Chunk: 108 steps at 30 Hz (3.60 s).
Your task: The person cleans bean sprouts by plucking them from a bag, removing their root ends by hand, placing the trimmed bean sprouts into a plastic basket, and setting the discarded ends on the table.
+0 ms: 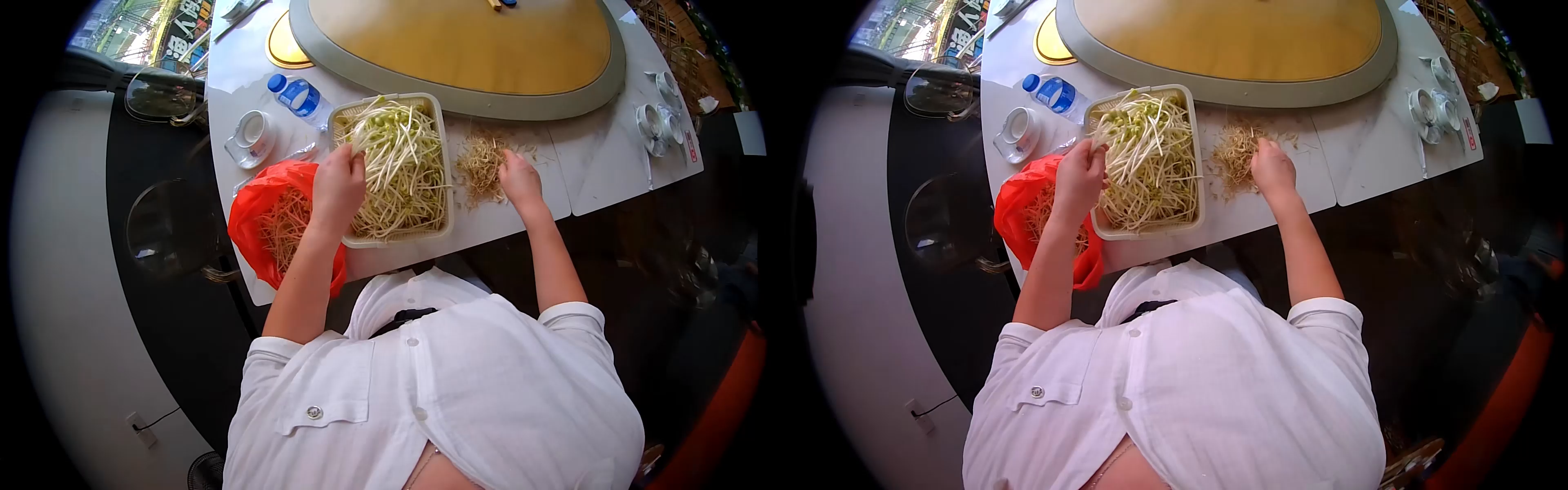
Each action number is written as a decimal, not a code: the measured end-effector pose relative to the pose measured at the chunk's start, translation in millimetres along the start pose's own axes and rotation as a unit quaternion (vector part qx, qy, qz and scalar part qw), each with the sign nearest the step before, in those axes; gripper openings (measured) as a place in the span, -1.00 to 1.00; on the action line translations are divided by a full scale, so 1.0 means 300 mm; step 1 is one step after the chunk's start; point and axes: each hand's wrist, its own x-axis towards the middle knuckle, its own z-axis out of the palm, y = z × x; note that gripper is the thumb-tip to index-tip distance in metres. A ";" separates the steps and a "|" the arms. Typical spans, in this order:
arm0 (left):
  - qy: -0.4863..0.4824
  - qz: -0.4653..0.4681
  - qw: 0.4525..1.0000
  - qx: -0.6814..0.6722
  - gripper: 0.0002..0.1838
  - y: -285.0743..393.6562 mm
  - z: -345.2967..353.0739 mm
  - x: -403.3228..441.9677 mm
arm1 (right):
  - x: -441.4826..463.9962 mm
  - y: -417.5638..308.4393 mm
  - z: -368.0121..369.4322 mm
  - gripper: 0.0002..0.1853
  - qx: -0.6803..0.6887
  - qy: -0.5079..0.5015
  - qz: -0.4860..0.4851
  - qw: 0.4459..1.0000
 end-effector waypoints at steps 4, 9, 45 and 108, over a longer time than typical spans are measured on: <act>0.088 0.080 0.968 0.219 -0.83 0.015 0.053 0.016 | -0.002 0.012 0.000 -0.70 -0.008 0.030 -0.016 0.999; 0.042 -0.032 0.939 0.341 -0.72 0.091 0.109 0.015 | 0.010 0.033 0.018 -0.74 0.004 0.031 -0.049 0.998; 0.172 -0.056 0.980 0.078 -0.84 -0.852 -0.298 -0.258 | -0.227 -0.817 -0.135 -0.62 0.058 0.230 -0.169 0.957; 0.094 -0.173 0.979 -0.057 -0.74 -0.993 -0.526 -0.342 | -0.265 -1.363 0.798 -0.45 0.125 -0.350 -0.167 0.913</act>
